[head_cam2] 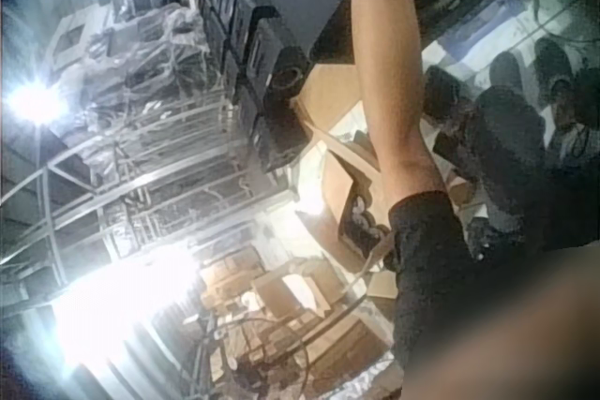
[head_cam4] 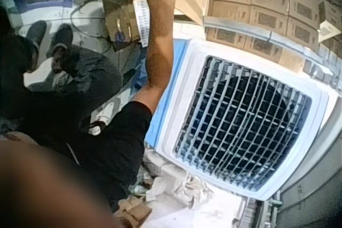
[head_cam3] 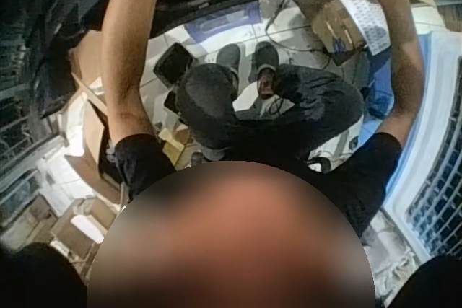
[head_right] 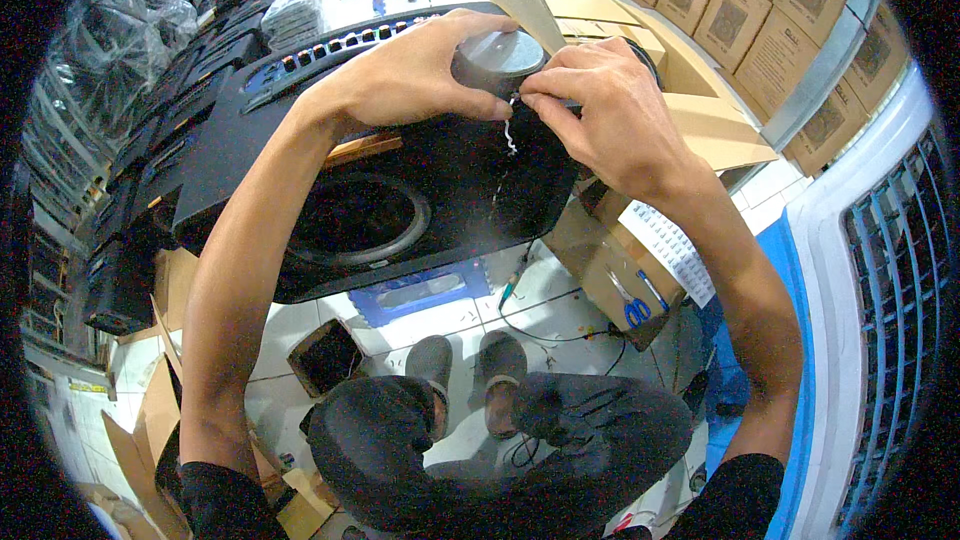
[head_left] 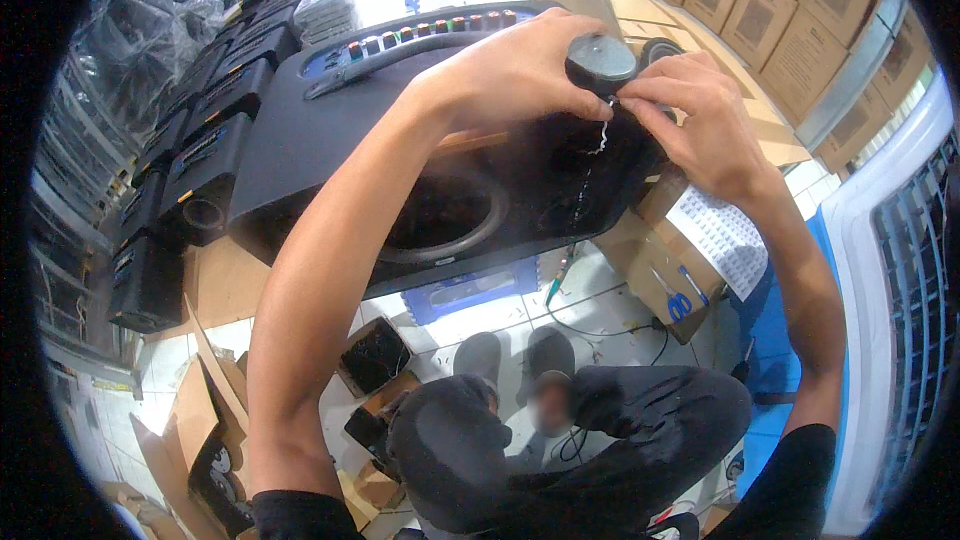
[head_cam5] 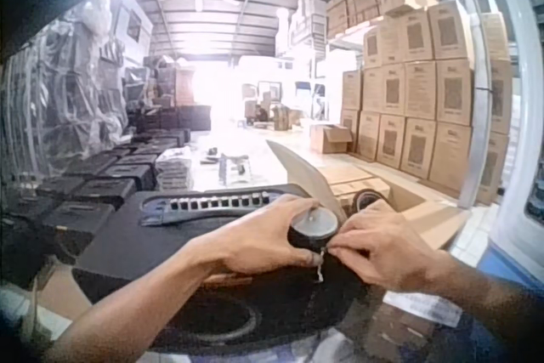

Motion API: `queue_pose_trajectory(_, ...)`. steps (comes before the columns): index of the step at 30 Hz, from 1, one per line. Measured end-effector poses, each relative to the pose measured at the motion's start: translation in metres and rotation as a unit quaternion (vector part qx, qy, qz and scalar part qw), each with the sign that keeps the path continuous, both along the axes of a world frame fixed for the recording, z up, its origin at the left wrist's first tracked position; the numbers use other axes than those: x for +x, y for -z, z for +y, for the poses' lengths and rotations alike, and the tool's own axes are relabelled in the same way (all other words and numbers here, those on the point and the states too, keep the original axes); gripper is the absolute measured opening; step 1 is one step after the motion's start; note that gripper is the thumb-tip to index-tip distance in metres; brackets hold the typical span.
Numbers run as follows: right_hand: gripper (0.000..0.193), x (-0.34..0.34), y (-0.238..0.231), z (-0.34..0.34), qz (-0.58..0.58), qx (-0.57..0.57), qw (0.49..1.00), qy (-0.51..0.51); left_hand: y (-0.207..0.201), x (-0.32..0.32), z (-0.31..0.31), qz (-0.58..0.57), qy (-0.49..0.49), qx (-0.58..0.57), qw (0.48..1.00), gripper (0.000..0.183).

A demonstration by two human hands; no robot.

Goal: The person sits on the floor and assembles a portable speaker by connecting wires to a tweeter, placing it into the speaker enclosure, and soldering the connections. The person uses a soldering iron and handles wires and a tweeter throughout the process.

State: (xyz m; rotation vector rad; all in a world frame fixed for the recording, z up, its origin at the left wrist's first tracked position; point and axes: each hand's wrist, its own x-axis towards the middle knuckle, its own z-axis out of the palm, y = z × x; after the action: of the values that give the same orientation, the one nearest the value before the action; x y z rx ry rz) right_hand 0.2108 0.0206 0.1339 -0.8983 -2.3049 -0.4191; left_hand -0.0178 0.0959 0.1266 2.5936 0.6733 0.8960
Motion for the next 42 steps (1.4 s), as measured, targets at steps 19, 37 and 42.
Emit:
queue_pose_trajectory(19, 0.01, -0.014, 0.009, -0.015, -0.203, 0.229, 0.951, 0.036, -0.012, 0.007, -0.001, 0.11, -0.038, -0.01, 0.993, 0.09)
queue_pose_trajectory(37, 0.015, -0.017, -0.008, -0.019, -0.377, 0.267, 0.886, 0.039, -0.01, 0.01, -0.003, 0.136, -0.04, -0.026, 0.99, 0.087)
queue_pose_trajectory(42, 0.02, -0.018, -0.025, -0.011, -0.414, 0.277, 0.866, -0.036, -0.015, 0.012, -0.006, 0.15, -0.044, -0.029, 0.987, 0.087)
